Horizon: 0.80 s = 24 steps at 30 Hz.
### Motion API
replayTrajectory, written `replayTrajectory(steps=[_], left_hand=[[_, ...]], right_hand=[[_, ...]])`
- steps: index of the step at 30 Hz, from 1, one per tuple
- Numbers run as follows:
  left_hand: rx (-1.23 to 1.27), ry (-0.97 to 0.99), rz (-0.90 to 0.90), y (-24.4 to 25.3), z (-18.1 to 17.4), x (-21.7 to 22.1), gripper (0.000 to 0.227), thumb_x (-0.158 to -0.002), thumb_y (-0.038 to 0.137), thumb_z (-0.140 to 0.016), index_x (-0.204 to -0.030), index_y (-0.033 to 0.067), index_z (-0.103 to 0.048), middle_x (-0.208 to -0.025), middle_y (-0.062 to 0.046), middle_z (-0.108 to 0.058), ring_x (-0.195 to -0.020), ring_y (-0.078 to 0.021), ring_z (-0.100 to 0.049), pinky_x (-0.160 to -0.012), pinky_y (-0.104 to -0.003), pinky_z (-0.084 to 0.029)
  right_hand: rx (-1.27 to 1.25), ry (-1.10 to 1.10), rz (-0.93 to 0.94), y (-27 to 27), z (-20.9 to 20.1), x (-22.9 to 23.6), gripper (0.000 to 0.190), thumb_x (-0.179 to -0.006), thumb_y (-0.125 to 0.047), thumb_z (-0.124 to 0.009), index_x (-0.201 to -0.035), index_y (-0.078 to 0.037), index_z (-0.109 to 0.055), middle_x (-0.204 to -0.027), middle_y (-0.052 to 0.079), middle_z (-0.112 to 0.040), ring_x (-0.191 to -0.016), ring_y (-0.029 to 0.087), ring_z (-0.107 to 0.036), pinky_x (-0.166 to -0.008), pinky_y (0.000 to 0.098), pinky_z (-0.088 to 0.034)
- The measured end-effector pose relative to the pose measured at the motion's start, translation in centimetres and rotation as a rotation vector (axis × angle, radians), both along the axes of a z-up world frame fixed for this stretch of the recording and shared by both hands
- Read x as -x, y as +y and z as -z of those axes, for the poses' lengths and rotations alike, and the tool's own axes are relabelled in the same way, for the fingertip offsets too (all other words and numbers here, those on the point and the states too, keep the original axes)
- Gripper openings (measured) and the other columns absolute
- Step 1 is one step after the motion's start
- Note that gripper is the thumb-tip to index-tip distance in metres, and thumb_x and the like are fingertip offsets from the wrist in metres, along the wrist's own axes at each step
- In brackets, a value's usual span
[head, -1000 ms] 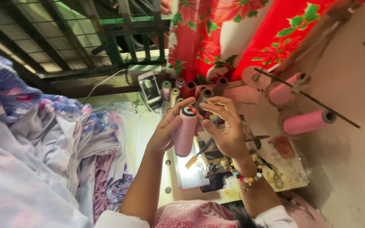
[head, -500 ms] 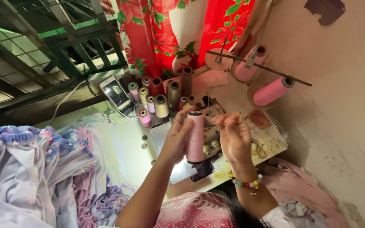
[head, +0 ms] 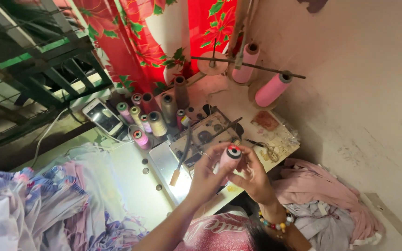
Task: The person selects a pink spool of thread from a wall-mounted shelf and places it on a thread stand. They then pull the thread end and guide it through the tension guides and mechanism of a sewing machine, preparing it for use.
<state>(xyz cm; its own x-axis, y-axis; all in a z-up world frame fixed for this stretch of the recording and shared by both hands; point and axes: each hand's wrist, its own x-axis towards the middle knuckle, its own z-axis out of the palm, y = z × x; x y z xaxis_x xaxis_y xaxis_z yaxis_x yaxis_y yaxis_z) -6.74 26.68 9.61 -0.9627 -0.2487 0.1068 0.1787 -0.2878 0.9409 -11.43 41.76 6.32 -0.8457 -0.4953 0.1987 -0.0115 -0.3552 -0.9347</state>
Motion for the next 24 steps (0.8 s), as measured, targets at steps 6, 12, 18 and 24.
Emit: replayTrajectory(steps=[6, 12, 18, 24], left_hand=[[0.273, -0.082, 0.119, 2.1, 0.3, 0.8, 0.049, -0.086, 0.042, -0.074, -0.124, 0.0130, -0.065, -0.124, -0.004, -0.074, -0.119, -0.0187, -0.071, -0.107, -0.036, -0.050], [0.759, 0.018, 0.430, -2.9, -2.3, 3.4, 0.064, -0.097, 0.043, -0.060, -0.150, 0.0119, -0.042, -0.145, -0.011, -0.061, -0.123, -0.0303, -0.064, -0.101, -0.044, -0.048], [0.976, -0.240, -0.086, -13.0, -4.5, 7.9, 0.035, -0.094, 0.030, -0.070, -0.101, -0.0048, -0.071, -0.081, -0.025, -0.076, -0.084, -0.0479, -0.073, -0.074, -0.054, -0.058], [0.952, -0.237, -0.305, -18.1, -3.2, 17.5, 0.039, -0.096, 0.038, -0.068, -0.127, 0.0138, -0.065, -0.095, -0.025, -0.074, -0.096, -0.0514, -0.068, -0.081, -0.058, -0.056]], right_hand=[[-0.478, -0.019, 0.194, 5.5, 1.3, 1.2, 0.055, -0.076, -0.006, -0.089, -0.125, -0.004, -0.065, -0.078, -0.002, -0.060, -0.066, 0.007, -0.047, -0.059, 0.0209, -0.040], [-0.506, -0.068, 0.414, 10.3, 3.9, 9.5, 0.057, -0.081, -0.019, -0.077, -0.132, -0.003, -0.058, -0.122, 0.016, -0.070, -0.110, 0.027, -0.069, -0.095, 0.0333, -0.058], [-0.324, 0.139, 0.575, 6.9, 13.3, 25.5, 0.067, -0.083, -0.013, -0.086, -0.137, -0.012, -0.047, -0.118, 0.005, -0.055, -0.104, 0.013, -0.058, -0.098, 0.0302, -0.052], [-0.414, 0.482, 0.562, -6.9, 12.6, 38.1, 0.067, -0.081, -0.002, -0.082, -0.140, -0.005, -0.051, -0.113, 0.024, -0.065, -0.091, 0.035, -0.068, -0.081, 0.0414, -0.059]])
